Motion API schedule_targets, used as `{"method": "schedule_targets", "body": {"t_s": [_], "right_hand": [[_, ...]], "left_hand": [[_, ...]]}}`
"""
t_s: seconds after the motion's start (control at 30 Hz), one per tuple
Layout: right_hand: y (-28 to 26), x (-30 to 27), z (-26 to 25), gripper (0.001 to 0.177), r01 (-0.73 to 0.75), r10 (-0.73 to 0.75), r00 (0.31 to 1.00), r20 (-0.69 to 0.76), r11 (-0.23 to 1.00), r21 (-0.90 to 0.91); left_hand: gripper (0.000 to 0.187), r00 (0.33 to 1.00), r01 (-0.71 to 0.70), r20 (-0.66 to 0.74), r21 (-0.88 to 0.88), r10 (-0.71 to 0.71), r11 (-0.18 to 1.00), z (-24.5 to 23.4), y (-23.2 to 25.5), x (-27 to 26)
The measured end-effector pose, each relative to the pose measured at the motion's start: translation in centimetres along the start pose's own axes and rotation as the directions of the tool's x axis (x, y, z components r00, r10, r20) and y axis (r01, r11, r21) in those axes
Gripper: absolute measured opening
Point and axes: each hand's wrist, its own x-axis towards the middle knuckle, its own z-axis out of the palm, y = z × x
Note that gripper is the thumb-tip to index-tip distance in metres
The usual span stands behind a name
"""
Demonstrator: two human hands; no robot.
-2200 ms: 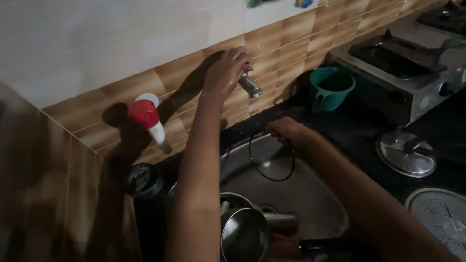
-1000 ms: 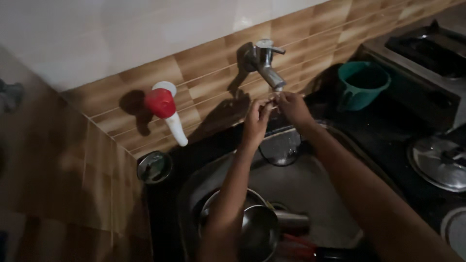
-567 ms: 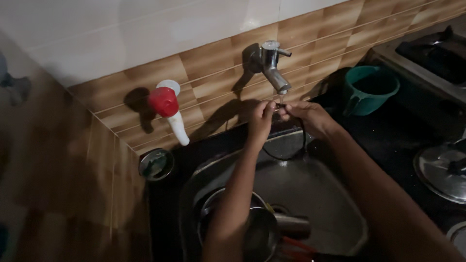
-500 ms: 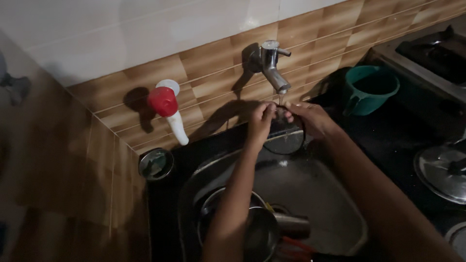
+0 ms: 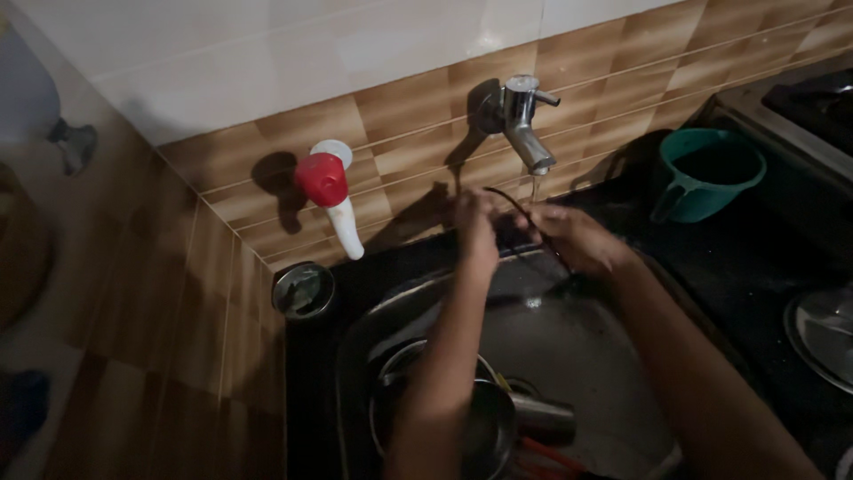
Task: The person washes a pressure cooker at the kitchen sink. They turn on the tap, rinse the cooker body and its metal lid, scrub the cooker's base and interior by hand with a scrub pad, and continue scrubbing the base under running water.
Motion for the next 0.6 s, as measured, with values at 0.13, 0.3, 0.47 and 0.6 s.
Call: {"method": "schedule_targets", "body": {"t_s": [0.13, 0.3, 0.47, 0.6], "right_hand": [[2.4, -1.6, -1.6, 0.048, -0.237, 0.237, 0.969, -0.067, 0.971, -0.005], [1.6, -1.8, -1.6, 0.053, -0.069, 0.071, 0.997, -0.024, 0.995, 0.078], [0.1, -0.2, 0.4, 0.048, -0.188, 0.15, 0.965, -0.216, 0.968, -0.169], [-0.1, 1.9, 1.7, 0.036, -0.203, 0.097, 0.959, -0.268, 0.892, -0.404]], "left_hand": [[0.026, 0.995, 0.088, -0.011, -0.311, -0.096, 0.946, -3.9, -0.8, 3.3], [0.024, 0.949, 0.31, -0.044, -0.068, -0.313, 0.948, -6.7, -3.7, 2.3], [0.034, 0.945, -0.264, 0.007, 0.609, 0.328, 0.748, -5.3, -2.8, -0.1], [0.043, 0.909, -0.347, 0.396, 0.542, 0.132, 0.765, -2.8, -0.9, -1.8]]}}
